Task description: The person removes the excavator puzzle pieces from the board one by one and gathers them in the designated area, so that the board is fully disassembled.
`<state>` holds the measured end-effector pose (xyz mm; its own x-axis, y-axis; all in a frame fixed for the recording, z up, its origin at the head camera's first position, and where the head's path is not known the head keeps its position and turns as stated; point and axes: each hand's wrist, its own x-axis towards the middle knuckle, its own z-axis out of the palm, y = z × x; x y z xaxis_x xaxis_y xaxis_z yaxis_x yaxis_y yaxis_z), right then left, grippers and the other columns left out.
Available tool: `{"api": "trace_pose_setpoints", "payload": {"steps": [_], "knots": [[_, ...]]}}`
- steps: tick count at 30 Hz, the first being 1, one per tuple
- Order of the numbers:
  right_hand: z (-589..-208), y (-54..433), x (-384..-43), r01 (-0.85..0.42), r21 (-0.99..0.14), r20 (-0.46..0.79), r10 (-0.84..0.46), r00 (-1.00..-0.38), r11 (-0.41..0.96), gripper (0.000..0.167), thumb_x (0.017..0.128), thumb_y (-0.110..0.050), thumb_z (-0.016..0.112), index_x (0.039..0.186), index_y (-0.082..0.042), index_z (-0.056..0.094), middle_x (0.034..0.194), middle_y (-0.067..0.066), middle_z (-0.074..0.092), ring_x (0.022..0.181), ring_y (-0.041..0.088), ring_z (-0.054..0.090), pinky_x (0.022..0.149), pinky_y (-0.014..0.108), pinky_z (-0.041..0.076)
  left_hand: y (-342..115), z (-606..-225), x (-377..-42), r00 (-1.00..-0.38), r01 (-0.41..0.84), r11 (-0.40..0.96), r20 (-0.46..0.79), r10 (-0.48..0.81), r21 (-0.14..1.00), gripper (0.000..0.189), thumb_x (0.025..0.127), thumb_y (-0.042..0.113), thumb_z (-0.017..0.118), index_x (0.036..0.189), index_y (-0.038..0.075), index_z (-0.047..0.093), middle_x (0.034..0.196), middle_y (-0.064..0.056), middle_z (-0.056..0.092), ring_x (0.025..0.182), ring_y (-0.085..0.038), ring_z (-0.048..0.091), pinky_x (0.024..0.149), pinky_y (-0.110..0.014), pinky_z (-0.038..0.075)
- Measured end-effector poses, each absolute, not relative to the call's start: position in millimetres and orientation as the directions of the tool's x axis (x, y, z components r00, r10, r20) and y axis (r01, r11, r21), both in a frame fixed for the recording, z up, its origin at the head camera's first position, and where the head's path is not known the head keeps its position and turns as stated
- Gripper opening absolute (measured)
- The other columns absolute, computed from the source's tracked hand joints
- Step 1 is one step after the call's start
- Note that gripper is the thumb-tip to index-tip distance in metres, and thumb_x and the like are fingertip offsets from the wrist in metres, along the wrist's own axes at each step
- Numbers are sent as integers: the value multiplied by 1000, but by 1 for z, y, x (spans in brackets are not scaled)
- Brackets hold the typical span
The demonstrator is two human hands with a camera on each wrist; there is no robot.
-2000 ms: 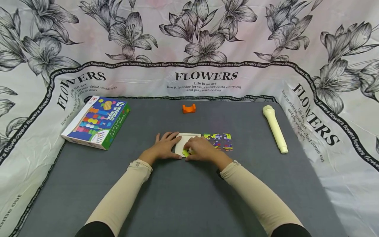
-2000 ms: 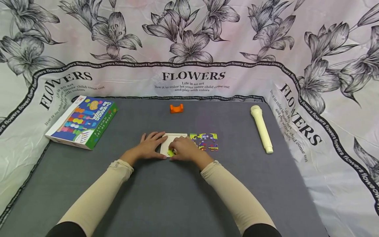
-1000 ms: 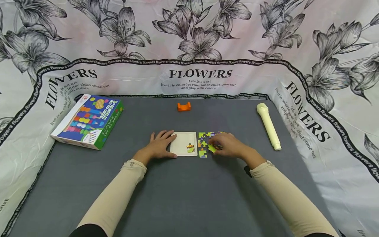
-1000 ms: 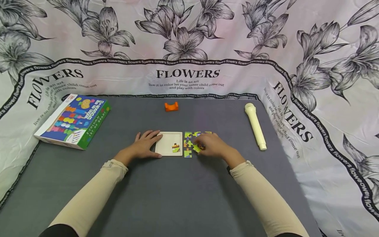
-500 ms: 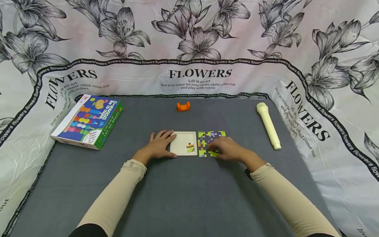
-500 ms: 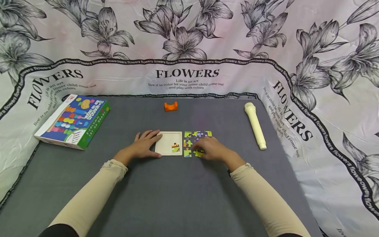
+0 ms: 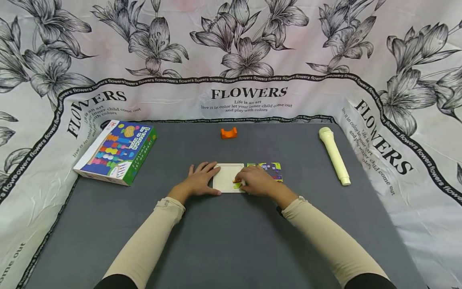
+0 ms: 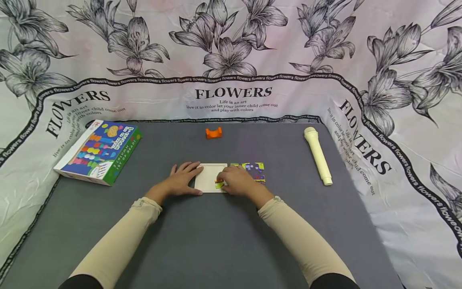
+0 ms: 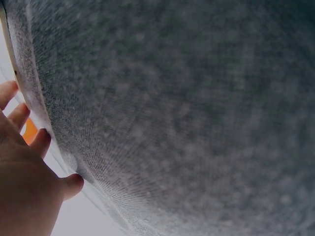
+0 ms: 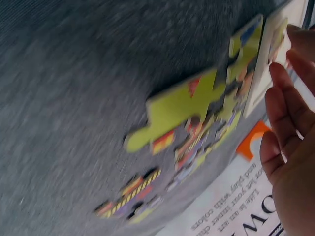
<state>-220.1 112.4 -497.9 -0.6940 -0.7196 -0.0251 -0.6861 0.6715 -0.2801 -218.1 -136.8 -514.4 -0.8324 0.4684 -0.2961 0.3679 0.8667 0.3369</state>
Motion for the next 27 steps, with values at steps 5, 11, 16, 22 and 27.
{"api": "trace_pose_setpoints", "payload": {"steps": [5, 11, 16, 22, 27], "knots": [[-502, 108, -218, -662, -246, -43, -690, -722, 708, 23, 84, -19, 76, 106, -16, 72, 107, 0, 66, 102, 19, 61, 89, 47, 44, -133, -517, -217, -837, 368, 863, -282, 470, 346, 95, 81, 62, 68, 155, 21, 26, 163, -2, 15, 148, -33, 11, 111, -69, 4], [-504, 106, -219, -680, -251, -12, -704, -710, 689, 23, 83, -16, 76, 106, -16, 72, 105, 0, 67, 100, 19, 62, 85, 44, 45, -134, -515, -216, -843, 361, 867, -278, 461, 342, 94, 80, 60, 69, 155, 20, 27, 162, -3, 16, 148, -33, 12, 111, -69, 4], [-498, 118, -216, -678, -259, -5, -702, -712, 688, 22, 84, -17, 76, 105, -16, 72, 103, 0, 67, 94, 18, 61, 81, 41, 46, -131, -517, -216, -836, 368, 859, -277, 473, 356, 95, 80, 60, 69, 155, 20, 27, 162, -4, 17, 148, -34, 12, 110, -70, 4], [-484, 156, -211, -663, -238, 50, -673, -738, 710, 21, 83, -19, 78, 103, -16, 73, 99, -1, 68, 93, 20, 61, 78, 44, 46, -130, -515, -216, -839, 382, 848, -248, 485, 367, 94, 80, 59, 70, 154, 18, 29, 162, -6, 18, 147, -36, 13, 109, -71, 4], [-484, 195, -206, -646, -218, 66, -650, -758, 731, 24, 81, -16, 78, 105, -14, 72, 99, 0, 68, 90, 21, 61, 70, 41, 43, -133, -512, -214, -841, 382, 847, -241, 484, 370, 94, 80, 56, 71, 154, 15, 30, 161, -9, 20, 147, -38, 15, 108, -73, 5]]}}
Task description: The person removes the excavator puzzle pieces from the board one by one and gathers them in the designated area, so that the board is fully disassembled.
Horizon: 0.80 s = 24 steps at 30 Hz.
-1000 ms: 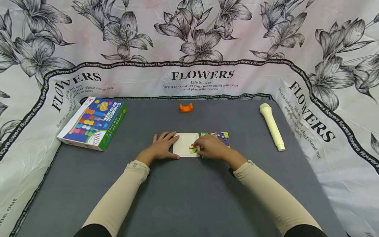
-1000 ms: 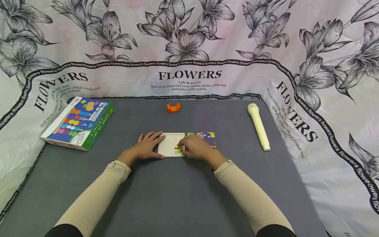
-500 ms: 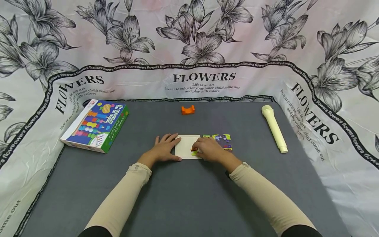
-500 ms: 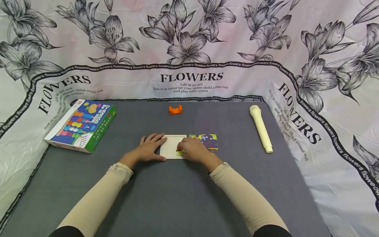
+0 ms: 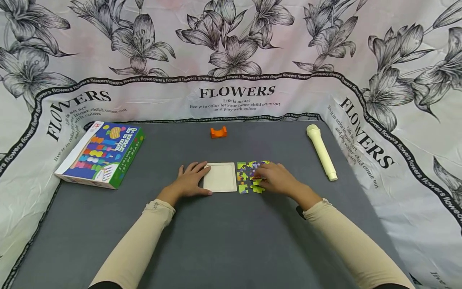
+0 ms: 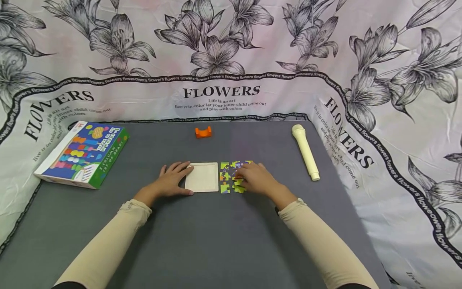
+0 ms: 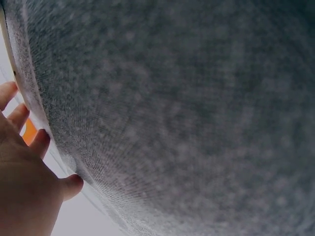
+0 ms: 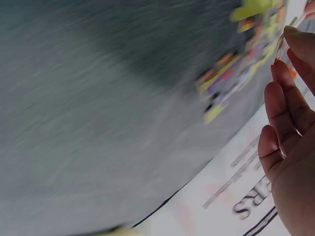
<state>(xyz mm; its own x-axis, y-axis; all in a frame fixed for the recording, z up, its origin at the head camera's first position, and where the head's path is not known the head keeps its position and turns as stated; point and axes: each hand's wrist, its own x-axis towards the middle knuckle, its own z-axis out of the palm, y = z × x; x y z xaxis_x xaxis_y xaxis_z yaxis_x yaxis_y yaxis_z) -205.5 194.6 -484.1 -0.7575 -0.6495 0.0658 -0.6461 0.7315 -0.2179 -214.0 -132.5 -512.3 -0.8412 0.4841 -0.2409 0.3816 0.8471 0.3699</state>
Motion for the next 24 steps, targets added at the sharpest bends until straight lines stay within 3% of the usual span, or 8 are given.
{"api": "trace_pose_setpoints", "payload": {"steps": [5, 24], "knots": [[-489, 220, -195, -608, -234, 34, -619, -785, 759, 25, 80, -15, 79, 104, -14, 73, 99, 0, 68, 89, 22, 60, 68, 37, 39, -133, -510, -215, -840, 391, 843, -232, 491, 370, 93, 81, 56, 71, 154, 14, 30, 161, -9, 20, 146, -39, 15, 108, -72, 6], [-505, 232, -191, -646, -221, -5, -664, -748, 730, 30, 80, -19, 79, 109, -14, 72, 99, 1, 67, 90, 22, 61, 68, 37, 41, -135, -517, -208, -847, 350, 862, -270, 458, 366, 94, 80, 58, 70, 154, 16, 29, 162, -8, 19, 147, -38, 14, 108, -72, 5]]}}
